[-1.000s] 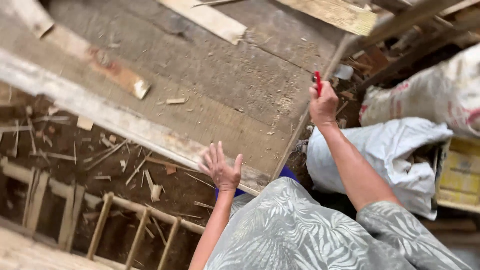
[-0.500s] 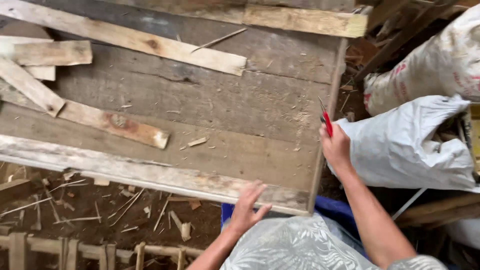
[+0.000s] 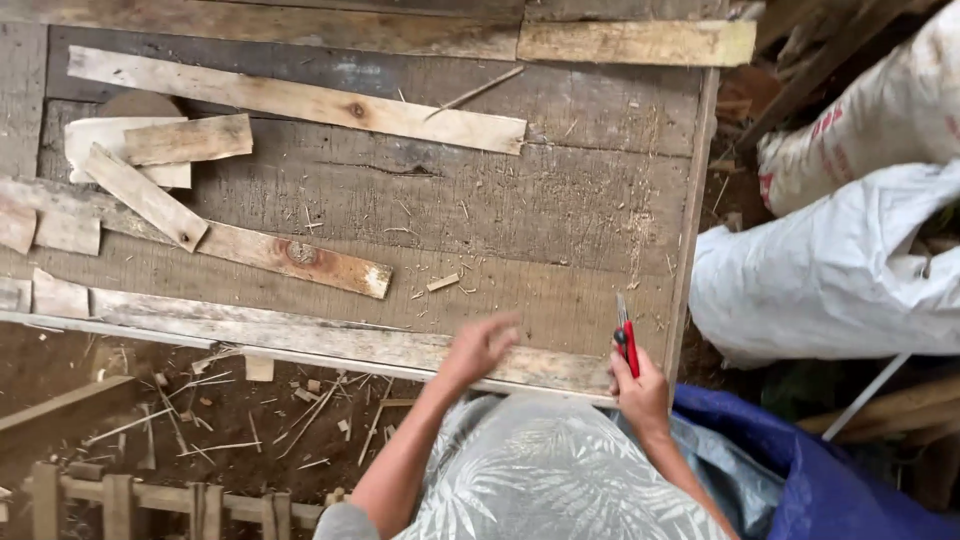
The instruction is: Trimming and shaving thin wooden strips using a utility knife on a wooden surface.
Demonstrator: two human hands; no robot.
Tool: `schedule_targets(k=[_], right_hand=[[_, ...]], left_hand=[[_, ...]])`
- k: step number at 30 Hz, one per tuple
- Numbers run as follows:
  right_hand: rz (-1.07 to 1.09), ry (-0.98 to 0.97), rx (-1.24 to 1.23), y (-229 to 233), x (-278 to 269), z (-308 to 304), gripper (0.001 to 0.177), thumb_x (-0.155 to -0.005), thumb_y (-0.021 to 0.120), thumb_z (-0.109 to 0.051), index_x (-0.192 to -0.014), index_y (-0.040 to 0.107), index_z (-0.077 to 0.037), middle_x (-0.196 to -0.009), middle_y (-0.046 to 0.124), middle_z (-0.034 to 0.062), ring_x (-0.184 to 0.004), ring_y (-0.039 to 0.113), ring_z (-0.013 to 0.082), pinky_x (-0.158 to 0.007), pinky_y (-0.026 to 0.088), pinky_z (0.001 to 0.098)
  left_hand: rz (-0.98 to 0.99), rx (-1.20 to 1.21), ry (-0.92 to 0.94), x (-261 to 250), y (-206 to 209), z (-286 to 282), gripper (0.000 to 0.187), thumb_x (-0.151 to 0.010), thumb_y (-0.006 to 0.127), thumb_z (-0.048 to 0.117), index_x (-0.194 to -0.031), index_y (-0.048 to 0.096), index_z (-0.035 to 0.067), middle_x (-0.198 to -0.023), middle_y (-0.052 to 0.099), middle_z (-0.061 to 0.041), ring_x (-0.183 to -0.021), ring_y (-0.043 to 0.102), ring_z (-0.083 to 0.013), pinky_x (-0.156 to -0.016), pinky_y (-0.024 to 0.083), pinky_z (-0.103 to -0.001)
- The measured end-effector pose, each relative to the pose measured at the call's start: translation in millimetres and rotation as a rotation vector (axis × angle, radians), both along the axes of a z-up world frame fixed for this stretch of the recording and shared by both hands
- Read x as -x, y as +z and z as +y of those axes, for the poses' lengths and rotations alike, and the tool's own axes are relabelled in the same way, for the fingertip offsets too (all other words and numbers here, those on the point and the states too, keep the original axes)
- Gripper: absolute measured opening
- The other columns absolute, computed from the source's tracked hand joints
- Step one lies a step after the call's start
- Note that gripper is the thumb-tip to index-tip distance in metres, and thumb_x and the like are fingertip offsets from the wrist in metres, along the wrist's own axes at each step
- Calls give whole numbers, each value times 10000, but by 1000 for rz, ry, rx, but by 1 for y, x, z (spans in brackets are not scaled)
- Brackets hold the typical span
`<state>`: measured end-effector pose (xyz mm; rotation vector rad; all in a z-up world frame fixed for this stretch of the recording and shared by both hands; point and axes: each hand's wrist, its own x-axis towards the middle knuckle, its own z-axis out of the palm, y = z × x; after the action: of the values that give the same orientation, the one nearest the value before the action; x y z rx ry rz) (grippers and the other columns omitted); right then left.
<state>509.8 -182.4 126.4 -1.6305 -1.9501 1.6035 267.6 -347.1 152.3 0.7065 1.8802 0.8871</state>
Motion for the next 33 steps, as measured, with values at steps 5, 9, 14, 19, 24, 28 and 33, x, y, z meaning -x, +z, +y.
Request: schedule_targets(k=[5,9,14,19,24,28,33], right_hand=[[48,-126,54,5,45,-9,260,-1017,603,-205,-1262,642,-124,-796,688,41,-508,553,104,-456,481,271],[88,-181,-26,-1,93,-5,291,-1034,568,-167,-1309,585,-75,-821,701,85,-493,565,124,-385,468,261],[172,-210,-56,6,184,13,361,-1048,521,-87,-1404,557,-43,-807,687,207,-450,577,193,-336,496,282],[6,-3,-20,25,289,62,614,-1019,476,-123,-1621,356,-153,-913,711,91,-501,617,132,-389,538,270],[49,169,-173,3,379,124,555,-1110,361,-93,-1647,221,-84,-893,691,151,-444,600,144,-306,549,244],[37,191,-153,-22,431,159,574,-1109,365,-82,-1656,192,-84,-847,654,120,-454,588,140,-300,540,231],[-33,204,-244,-44,466,182,556,-1079,363,-45,-1623,265,-106,-831,719,94,-435,632,97,-384,617,213]], left_hand=[[410,-211,74,121,-36,37,424,-1014,601,167,-1422,570,54,-1461,597,-162,-1362,553,-281,-1184,421,-429],[641,-253,4,226,-65,80,501,-1071,542,267,-1522,474,59,-1569,462,-225,-1503,347,-399,-1254,266,-507],[923,-435,-95,331,-110,161,448,-1017,655,228,-1423,565,62,-1363,604,-167,-1316,530,-410,-1121,443,-534],[871,-404,-293,390,-146,240,430,-1028,575,93,-1439,508,-13,-1424,567,-181,-1377,438,-427,-1167,379,-530],[933,-469,-412,418,-158,284,357,-1050,583,202,-1361,620,30,-1409,596,-190,-1297,489,-387,-1047,449,-511],[856,-497,-375,426,-167,284,379,-1048,614,310,-1367,668,112,-1400,640,-135,-1307,508,-341,-1058,414,-496],[871,-522,-331,426,-168,282,393,-1024,677,377,-1333,700,136,-1369,660,-87,-1249,519,-310,-976,447,-549]])
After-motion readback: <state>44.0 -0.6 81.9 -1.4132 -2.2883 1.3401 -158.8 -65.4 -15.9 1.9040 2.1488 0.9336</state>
